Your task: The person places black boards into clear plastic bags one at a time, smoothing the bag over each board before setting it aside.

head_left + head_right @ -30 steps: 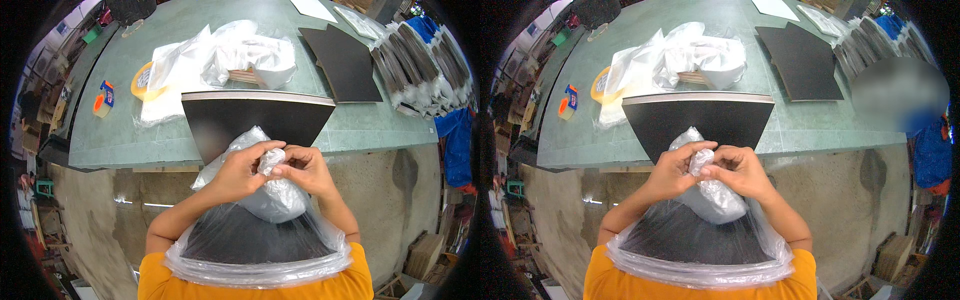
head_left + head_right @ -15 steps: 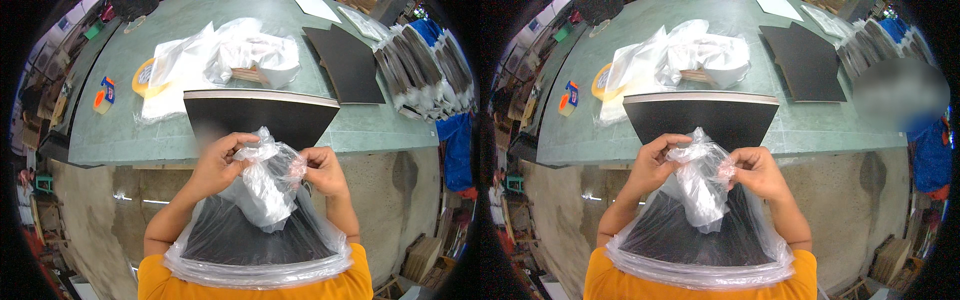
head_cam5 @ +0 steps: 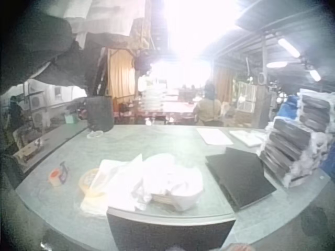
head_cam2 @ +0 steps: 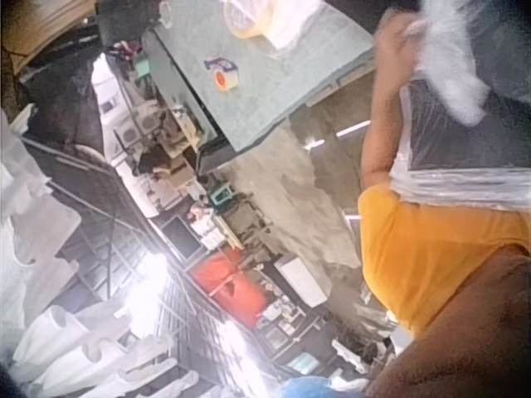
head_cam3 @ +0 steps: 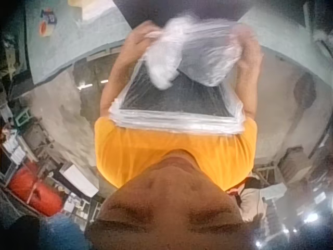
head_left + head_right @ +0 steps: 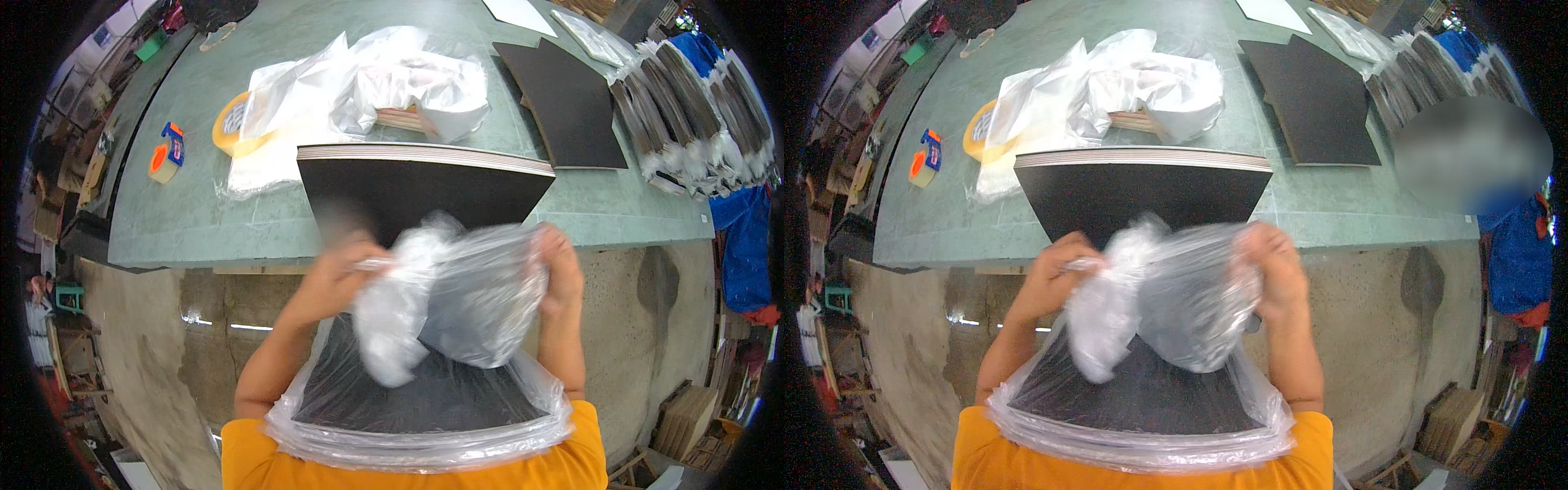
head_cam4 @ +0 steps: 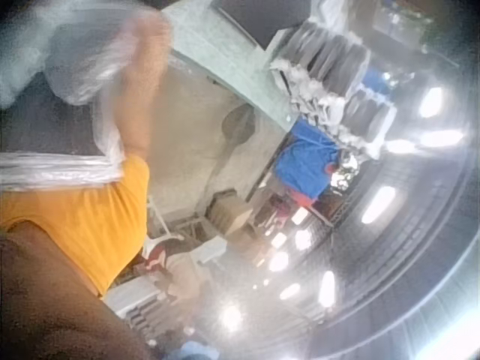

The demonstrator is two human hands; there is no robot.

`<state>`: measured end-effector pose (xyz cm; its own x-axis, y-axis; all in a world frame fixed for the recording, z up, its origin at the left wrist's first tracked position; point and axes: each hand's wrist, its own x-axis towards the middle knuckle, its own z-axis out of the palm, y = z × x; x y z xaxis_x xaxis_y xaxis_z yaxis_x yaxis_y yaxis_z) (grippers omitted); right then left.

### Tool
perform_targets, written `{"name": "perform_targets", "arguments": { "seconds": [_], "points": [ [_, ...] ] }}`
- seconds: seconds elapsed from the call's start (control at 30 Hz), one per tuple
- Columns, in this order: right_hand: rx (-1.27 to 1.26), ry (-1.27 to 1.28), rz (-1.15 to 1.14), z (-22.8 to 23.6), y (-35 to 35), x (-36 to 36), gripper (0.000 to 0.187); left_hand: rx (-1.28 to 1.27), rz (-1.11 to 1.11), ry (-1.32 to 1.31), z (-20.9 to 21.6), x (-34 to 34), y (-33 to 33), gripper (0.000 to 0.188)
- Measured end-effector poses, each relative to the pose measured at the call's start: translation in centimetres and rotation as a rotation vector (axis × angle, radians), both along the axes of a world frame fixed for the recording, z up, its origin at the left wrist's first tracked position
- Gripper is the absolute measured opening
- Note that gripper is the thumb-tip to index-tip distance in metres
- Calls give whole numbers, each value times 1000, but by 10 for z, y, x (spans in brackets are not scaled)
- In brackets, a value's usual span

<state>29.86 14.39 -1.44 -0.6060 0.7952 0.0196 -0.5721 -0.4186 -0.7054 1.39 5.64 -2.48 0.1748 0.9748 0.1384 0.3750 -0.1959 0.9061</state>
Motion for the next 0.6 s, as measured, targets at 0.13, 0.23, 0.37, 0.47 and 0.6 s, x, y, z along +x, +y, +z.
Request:
{"name": "perform_targets", "arguments": {
  "seconds": [0.13, 0.23, 0.37, 0.47, 0.6],
  "points": [
    [-368, -83, -552, 7, 21, 46, 15, -420, 633, -276, -102, -128, -73, 15],
    [-286, -317, -705, 4, 7, 57, 13, 80, 1183, -698, -90, -161, -100, 15],
    [84, -351, -116, -6, -10, 20, 16, 274, 1024, -141, 0, -110, -46, 9],
    [77, -240, 88, 9, -25, -44, 24, -47, 628, -184, 56, 5, -19, 23],
    [-77, 16, 109, 17, -37, -82, 25, -87, 51, -191, 59, 49, -5, 18]
  ]
}}
